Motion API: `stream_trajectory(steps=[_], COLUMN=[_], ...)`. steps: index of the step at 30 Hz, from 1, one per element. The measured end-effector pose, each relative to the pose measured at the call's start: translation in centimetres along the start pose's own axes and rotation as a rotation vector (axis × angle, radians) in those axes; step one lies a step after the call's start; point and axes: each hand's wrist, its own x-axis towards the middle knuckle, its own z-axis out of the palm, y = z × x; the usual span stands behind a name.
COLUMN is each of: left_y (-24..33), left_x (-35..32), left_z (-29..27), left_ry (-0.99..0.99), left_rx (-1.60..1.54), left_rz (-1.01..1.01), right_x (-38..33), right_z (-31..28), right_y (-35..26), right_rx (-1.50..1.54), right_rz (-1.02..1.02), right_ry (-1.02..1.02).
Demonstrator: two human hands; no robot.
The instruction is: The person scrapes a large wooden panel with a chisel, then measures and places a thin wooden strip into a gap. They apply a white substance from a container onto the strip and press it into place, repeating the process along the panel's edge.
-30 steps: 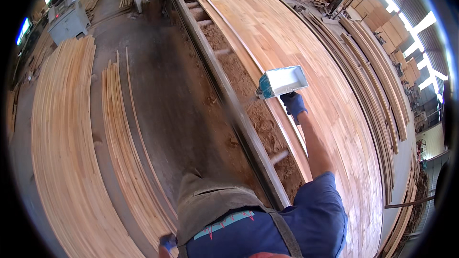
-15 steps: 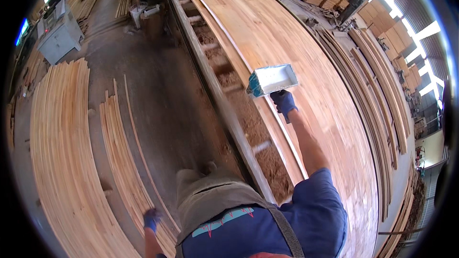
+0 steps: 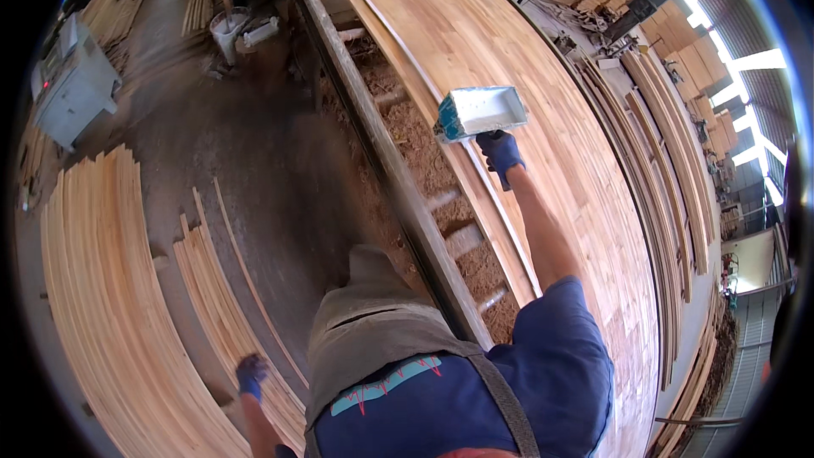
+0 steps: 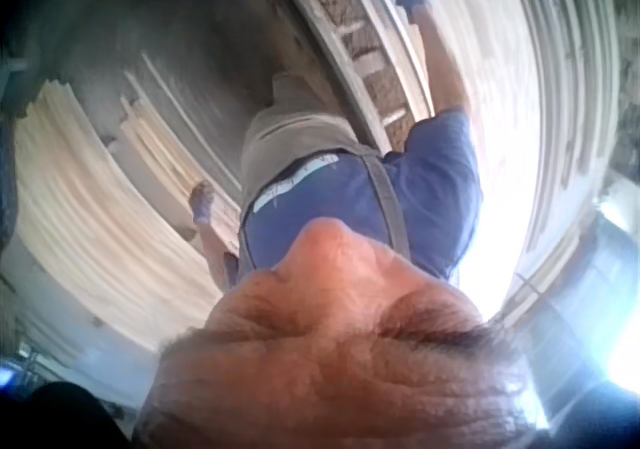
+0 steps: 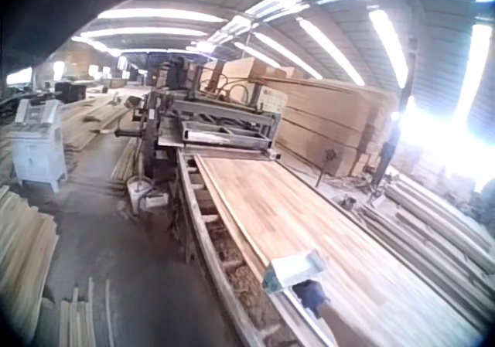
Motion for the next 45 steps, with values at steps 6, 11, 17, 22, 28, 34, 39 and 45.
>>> stream_trajectory(steps=[6, 11, 17, 22, 28, 34, 39, 45], left_y=[24.3, 25.0, 24.9, 36.7, 65.0, 81.8, 82.1, 83.1], left_x=[7.3, 13.6, 17.5, 24.8, 32.5, 39.1, 42.5, 41.6], left_z=[15.7, 14.9, 17.0, 17.7, 22.2, 31.8, 35.3, 38.6], left_ry=[0.341, 0.396, 0.496, 0.562, 0.385, 0.536, 0.578, 0.533], left_rx=[0.551, 0.502, 0.332, 0.208, 0.345, 0.313, 0.147, 0.402], left_rz=[0.387, 0.256, -0.079, -0.077, 0.07, 0.223, 0.039, -0.108], right_x=[15.1, 26.9, 40.3, 51.2, 62.9, 77.0, 87.5, 96.5], right_z=[7.5, 14.3, 22.2, 28.0, 35.4, 41.4, 47.4, 51.2], right_y=[-10.1, -18.2, -30.8, -38.4, -48.2, -56.2, -65.7, -71.2], right_rx=[0.112, 0.031, -0.02, -0.021, 0.006, 0.011, 0.017, 0.096], right_rz=[-0.049, -0.019, -0.029, -0.012, -0.033, -0.081, -0.093, -0.09], right_ry=[-0.007, 0.004, -0.016, 0.04, 0.035, 0.039, -0.023, -0.001])
